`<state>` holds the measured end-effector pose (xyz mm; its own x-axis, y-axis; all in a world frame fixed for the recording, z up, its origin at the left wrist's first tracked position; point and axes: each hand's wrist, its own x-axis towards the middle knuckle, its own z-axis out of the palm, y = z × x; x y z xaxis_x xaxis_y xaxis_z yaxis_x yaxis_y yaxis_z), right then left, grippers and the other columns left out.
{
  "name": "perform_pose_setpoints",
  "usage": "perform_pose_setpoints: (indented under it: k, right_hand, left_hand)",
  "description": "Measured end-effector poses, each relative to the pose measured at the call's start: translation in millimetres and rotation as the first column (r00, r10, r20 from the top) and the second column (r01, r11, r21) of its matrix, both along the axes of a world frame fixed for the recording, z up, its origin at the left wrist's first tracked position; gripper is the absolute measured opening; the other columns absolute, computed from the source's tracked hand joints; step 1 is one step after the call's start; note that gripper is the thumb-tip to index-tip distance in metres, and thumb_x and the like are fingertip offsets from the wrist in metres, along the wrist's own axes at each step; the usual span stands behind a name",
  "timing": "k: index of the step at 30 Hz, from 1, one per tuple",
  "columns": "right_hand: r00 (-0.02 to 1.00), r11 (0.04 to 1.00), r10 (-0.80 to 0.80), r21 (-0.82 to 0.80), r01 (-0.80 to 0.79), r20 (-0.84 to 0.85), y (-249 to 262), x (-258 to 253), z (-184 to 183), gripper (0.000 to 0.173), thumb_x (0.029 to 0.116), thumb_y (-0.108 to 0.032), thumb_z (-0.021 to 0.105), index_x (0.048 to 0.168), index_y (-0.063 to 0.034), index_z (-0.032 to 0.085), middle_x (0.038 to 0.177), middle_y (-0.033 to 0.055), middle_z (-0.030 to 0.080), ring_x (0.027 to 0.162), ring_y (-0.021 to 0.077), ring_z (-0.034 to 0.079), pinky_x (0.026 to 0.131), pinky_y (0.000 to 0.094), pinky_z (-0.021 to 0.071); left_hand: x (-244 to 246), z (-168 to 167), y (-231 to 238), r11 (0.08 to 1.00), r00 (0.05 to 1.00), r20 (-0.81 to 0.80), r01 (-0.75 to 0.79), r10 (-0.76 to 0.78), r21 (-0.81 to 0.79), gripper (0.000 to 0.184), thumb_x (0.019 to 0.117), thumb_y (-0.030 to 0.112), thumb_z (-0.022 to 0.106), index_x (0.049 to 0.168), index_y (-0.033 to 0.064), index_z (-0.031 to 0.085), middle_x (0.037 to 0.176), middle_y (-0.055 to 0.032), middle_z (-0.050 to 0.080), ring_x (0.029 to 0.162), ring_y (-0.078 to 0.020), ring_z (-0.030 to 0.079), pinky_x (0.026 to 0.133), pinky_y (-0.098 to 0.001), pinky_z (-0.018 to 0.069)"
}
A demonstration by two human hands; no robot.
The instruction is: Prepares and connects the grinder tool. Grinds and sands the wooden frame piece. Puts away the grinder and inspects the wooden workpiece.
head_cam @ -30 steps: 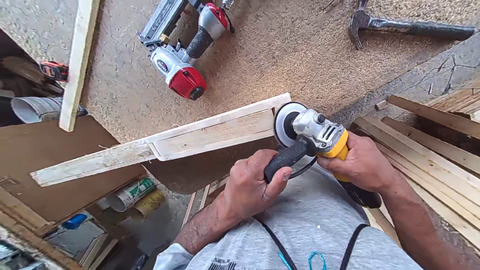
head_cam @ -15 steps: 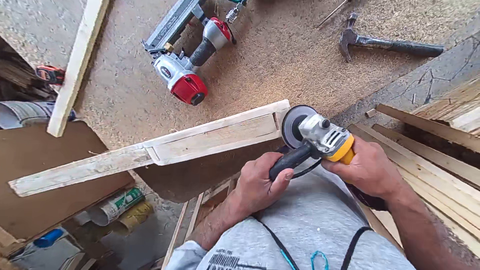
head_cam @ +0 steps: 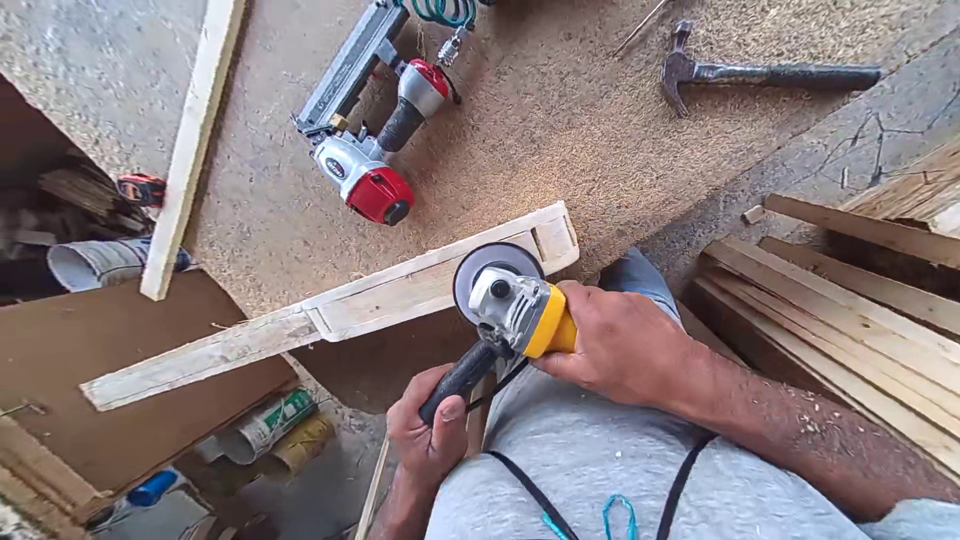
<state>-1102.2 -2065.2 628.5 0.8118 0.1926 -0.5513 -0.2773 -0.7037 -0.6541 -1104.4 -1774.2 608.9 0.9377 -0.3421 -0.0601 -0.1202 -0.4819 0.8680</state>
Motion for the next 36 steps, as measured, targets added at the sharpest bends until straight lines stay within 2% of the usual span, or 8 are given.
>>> perform_pose_setpoints:
  k: [9, 13, 16, 18, 23, 27, 31, 36]
  right_hand:
    - [0.977, 0.978, -0.197, 0.049, 0.202, -0.086, -80.4, -5.7, -31.5, 0.07, 0.0811, -0.075, 0.066, 0.118, -0.016, 0.062, 0.09, 0.0004, 0.069, 0.086, 0.0163, 0.069, 0.072, 0.0451, 0.0566]
    - [0.929, 0.883, -0.318, 0.299, 0.362, -0.188, -131.8, -21.2, -94.1, 0.062, 0.0774, -0.07, 0.074, 0.115, -0.0219, 0.066, 0.092, -0.0087, 0.071, 0.085, 0.002, 0.069, 0.076, 0.0336, 0.06]
    - [0.875, 0.756, -0.358, 0.448, 0.477, -0.327, -152.2, -41.6, -158.0, 0.052, 0.0803, -0.056, 0.077, 0.114, -0.018, 0.068, 0.095, -0.007, 0.073, 0.085, 0.003, 0.07, 0.078, 0.0321, 0.0612]
    - [0.865, 0.752, -0.357, 0.44, 0.491, -0.353, -164.6, -57.5, -179.1, 0.056, 0.0783, -0.058, 0.077, 0.115, -0.0162, 0.067, 0.095, -0.0061, 0.073, 0.085, 0.0036, 0.07, 0.078, 0.0332, 0.0607]
    - [0.928, 0.903, -0.237, 0.287, 0.319, -0.286, -213.8, -86.5, -168.9, 0.078, 0.07, -0.077, 0.071, 0.118, -0.0158, 0.066, 0.089, -0.0017, 0.071, 0.082, 0.0101, 0.069, 0.07, 0.043, 0.0576]
    - [0.949, 0.949, -0.19, 0.198, 0.243, -0.252, -241.1, -96.3, -163.0, 0.082, 0.0702, -0.077, 0.069, 0.122, -0.0129, 0.065, 0.089, 0.0058, 0.072, 0.081, 0.0211, 0.071, 0.068, 0.053, 0.0561]
    - [0.957, 0.955, -0.221, 0.156, 0.251, -0.186, -260.9, -91.7, -148.1, 0.084, 0.0705, -0.076, 0.07, 0.121, -0.0097, 0.065, 0.091, 0.007, 0.072, 0.083, 0.0193, 0.071, 0.07, 0.0509, 0.0563]
    - [0.939, 0.916, -0.341, 0.209, 0.342, -0.039, -278.9, -75.2, -131.9, 0.076, 0.0737, -0.067, 0.076, 0.122, -0.0091, 0.064, 0.098, 0.0008, 0.073, 0.087, 0.0051, 0.069, 0.078, 0.0363, 0.0594]
  left_hand:
    - [36.3, 7.5, -93.3, 0.994, 0.99, -0.107, 0.101, -0.095, 0.052, 0.047, 0.1029, 0.055, 0.054, 0.102, 0.0104, 0.069, 0.077, 0.0071, 0.065, 0.059, 0.003, 0.057, 0.05, -0.0177, 0.0503]
    - [42.1, 11.1, -168.5, 0.935, 0.981, -0.128, 0.179, -0.146, 0.307, 0.046, 0.1038, 0.049, 0.054, 0.1, 0.0056, 0.07, 0.073, 0.003, 0.064, 0.06, 0.0015, 0.057, 0.053, -0.0184, 0.0507]
    - [49.6, -8.7, -223.0, 0.801, 0.944, -0.288, 0.296, -0.162, 0.52, 0.044, 0.1037, 0.048, 0.053, 0.1, 0.0065, 0.069, 0.071, -0.0007, 0.064, 0.059, -0.0077, 0.061, 0.054, -0.0291, 0.0535]
    - [45.8, -19.2, -241.9, 0.747, 0.904, -0.391, 0.38, -0.174, 0.546, 0.048, 0.1032, 0.051, 0.052, 0.104, 0.0052, 0.068, 0.071, -0.0034, 0.065, 0.06, -0.0127, 0.063, 0.056, -0.0348, 0.0554]
    - [12.0, -22.9, -249.2, 0.741, 0.803, -0.527, 0.529, -0.28, 0.413, 0.056, 0.0974, 0.058, 0.058, 0.108, 0.004, 0.068, 0.071, -0.0043, 0.067, 0.059, -0.0125, 0.065, 0.053, -0.0336, 0.0558]
    - [1.0, -32.3, -252.4, 0.769, 0.681, -0.659, 0.592, -0.317, 0.242, 0.067, 0.0882, 0.065, 0.068, 0.115, 0.0039, 0.067, 0.082, -0.0059, 0.071, 0.071, -0.0132, 0.068, 0.063, -0.0362, 0.0587]
    - [-15.5, -28.7, -247.8, 0.842, 0.724, -0.643, 0.49, -0.25, 0.225, 0.077, 0.0869, 0.066, 0.068, 0.131, 0.004, 0.062, 0.074, -0.001, 0.065, 0.062, -0.0099, 0.06, 0.06, -0.0333, 0.0546]
    - [-46.0, -45.7, -216.8, 0.886, 0.746, -0.665, 0.332, -0.038, 0.323, 0.064, 0.0932, 0.059, 0.066, 0.131, 0.0074, 0.065, 0.074, -0.0008, 0.065, 0.064, -0.0129, 0.06, 0.066, -0.038, 0.0556]
